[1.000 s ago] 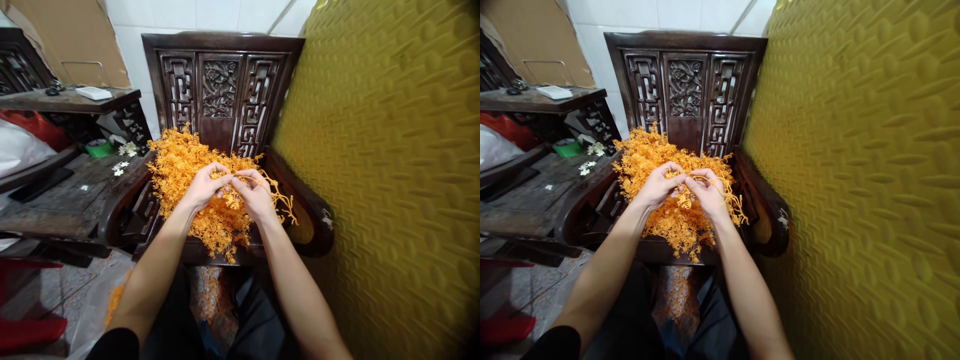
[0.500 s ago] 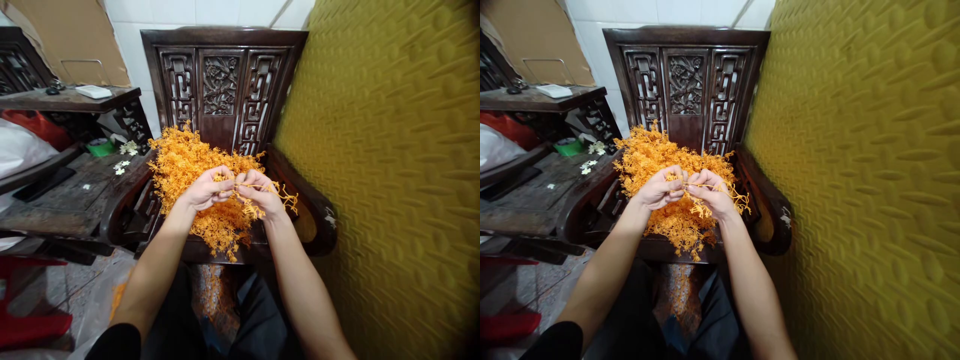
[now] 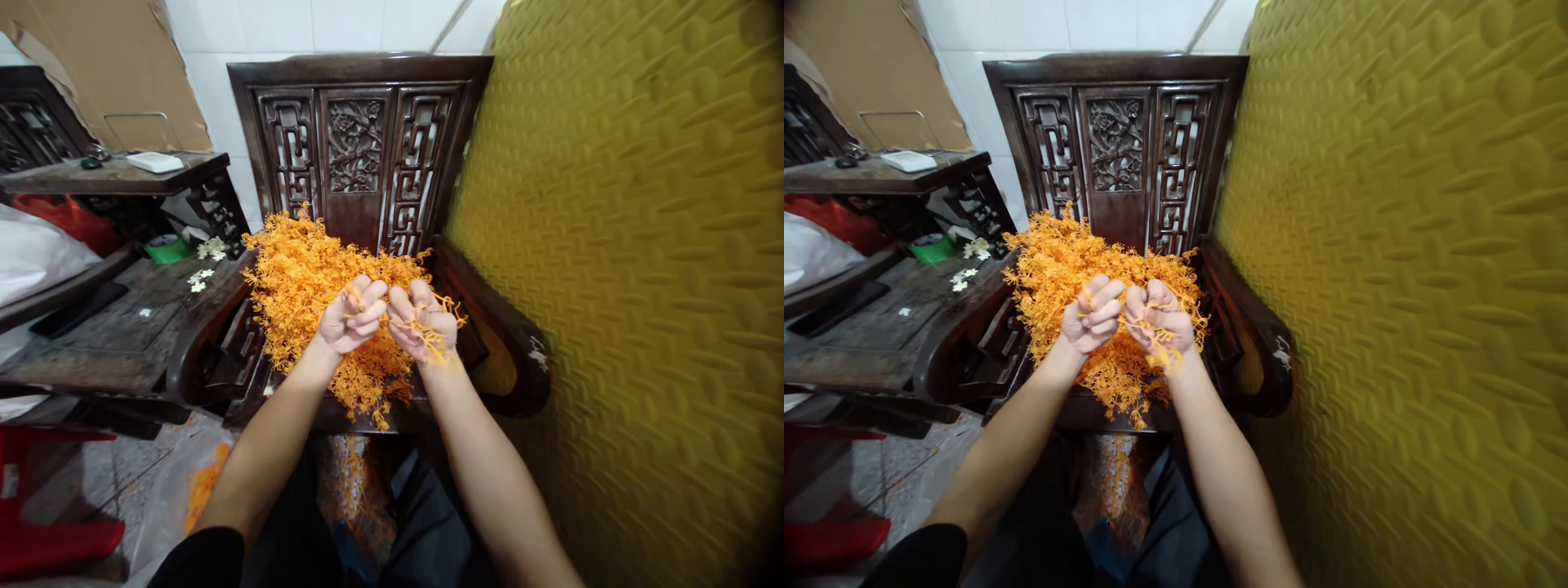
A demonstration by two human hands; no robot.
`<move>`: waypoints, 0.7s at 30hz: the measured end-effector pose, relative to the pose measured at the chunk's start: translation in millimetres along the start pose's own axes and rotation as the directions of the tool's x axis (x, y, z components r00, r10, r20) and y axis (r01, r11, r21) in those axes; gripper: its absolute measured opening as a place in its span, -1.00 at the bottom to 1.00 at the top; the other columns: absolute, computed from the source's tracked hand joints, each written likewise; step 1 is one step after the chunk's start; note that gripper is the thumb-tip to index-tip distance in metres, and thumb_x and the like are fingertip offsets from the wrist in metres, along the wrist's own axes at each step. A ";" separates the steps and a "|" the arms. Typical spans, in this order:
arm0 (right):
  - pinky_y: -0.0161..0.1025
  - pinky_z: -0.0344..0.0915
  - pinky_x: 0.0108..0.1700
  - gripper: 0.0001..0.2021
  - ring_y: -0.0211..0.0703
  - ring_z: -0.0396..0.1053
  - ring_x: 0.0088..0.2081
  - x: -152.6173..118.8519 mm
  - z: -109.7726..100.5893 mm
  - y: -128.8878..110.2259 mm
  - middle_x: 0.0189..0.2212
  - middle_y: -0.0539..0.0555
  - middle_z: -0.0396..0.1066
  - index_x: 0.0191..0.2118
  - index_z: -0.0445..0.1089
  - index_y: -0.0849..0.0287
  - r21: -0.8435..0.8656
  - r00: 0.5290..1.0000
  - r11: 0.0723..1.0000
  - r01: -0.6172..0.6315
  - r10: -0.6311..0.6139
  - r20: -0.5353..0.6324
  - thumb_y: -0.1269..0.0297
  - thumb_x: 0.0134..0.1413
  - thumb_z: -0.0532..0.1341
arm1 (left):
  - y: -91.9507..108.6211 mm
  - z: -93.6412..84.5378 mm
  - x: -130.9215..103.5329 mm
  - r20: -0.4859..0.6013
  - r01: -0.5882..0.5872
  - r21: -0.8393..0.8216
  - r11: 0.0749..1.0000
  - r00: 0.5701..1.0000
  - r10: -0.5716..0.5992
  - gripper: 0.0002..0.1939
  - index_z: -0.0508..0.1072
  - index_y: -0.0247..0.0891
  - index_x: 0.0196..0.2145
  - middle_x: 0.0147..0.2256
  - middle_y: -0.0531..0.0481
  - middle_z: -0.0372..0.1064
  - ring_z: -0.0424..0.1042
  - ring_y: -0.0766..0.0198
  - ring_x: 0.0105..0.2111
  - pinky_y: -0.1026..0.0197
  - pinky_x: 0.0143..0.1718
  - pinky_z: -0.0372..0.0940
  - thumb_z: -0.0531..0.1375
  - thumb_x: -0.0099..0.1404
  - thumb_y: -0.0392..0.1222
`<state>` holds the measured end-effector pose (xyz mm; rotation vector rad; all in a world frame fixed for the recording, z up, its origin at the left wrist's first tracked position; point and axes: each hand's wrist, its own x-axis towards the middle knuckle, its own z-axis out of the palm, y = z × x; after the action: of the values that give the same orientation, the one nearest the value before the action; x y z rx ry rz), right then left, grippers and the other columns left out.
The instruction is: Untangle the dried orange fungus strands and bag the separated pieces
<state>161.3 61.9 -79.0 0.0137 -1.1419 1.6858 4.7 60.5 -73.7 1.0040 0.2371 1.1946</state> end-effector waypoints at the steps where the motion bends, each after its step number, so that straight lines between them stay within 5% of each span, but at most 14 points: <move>1: -0.39 0.05 -0.69 -0.60 -0.41 0.02 -0.66 -0.8 0.1 -2.2 -0.52 -0.11 0.26 -0.44 0.21 0.08 0.013 0.998 1.000 -0.021 0.020 0.055 0.21 -0.02 0.51 | 0.1 -2.0 0.4 -0.031 -0.032 0.018 0.999 0.999 0.033 -0.19 -0.05 -0.18 -0.46 -0.48 0.17 -0.13 -0.27 0.54 -0.64 0.32 -0.72 -0.36 0.52 0.00 0.25; 4: -0.41 0.00 -0.73 -0.64 -0.42 0.05 -0.68 -1.9 0.1 -9.7 -0.50 -0.11 0.29 -0.42 0.24 0.08 0.000 0.990 0.996 -0.086 0.086 0.110 0.23 0.01 0.49 | 5.1 -6.6 1.5 -0.087 -0.048 0.002 0.999 0.995 0.048 -0.30 0.02 -0.18 -0.45 -0.46 0.15 -0.09 -0.26 0.51 -0.61 0.36 -0.73 -0.31 0.48 0.13 0.19; 11: -0.40 0.15 -0.60 -0.61 -0.43 0.19 -0.60 1.2 -3.6 -14.2 -0.45 -0.13 0.37 -0.44 0.30 0.13 -0.055 0.983 0.998 -0.024 0.014 -0.183 0.27 -0.13 0.57 | 23.7 -2.1 -0.9 0.032 0.104 -0.193 0.976 0.995 -0.099 -0.59 0.37 -0.29 -0.37 -0.35 0.08 0.27 0.13 0.59 -0.57 0.53 -0.66 0.04 0.55 0.12 -0.16; 21: -0.40 0.14 -0.57 -0.58 -0.44 0.23 -0.59 3.4 -1.2 -10.5 -0.44 -0.13 0.41 -0.45 0.30 0.13 -0.119 0.947 0.992 0.032 -0.069 -0.314 0.25 -0.17 0.60 | 20.9 -3.7 1.6 -0.119 0.101 -0.041 0.994 0.987 -0.105 -0.66 0.32 -0.27 -0.34 -0.15 -0.12 0.58 0.40 0.49 -0.49 0.55 -0.72 0.08 0.46 0.17 -0.24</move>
<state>168.2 65.1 -71.0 -0.2884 -0.9808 1.5101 -10.9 64.2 -59.7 0.8802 0.3585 1.1623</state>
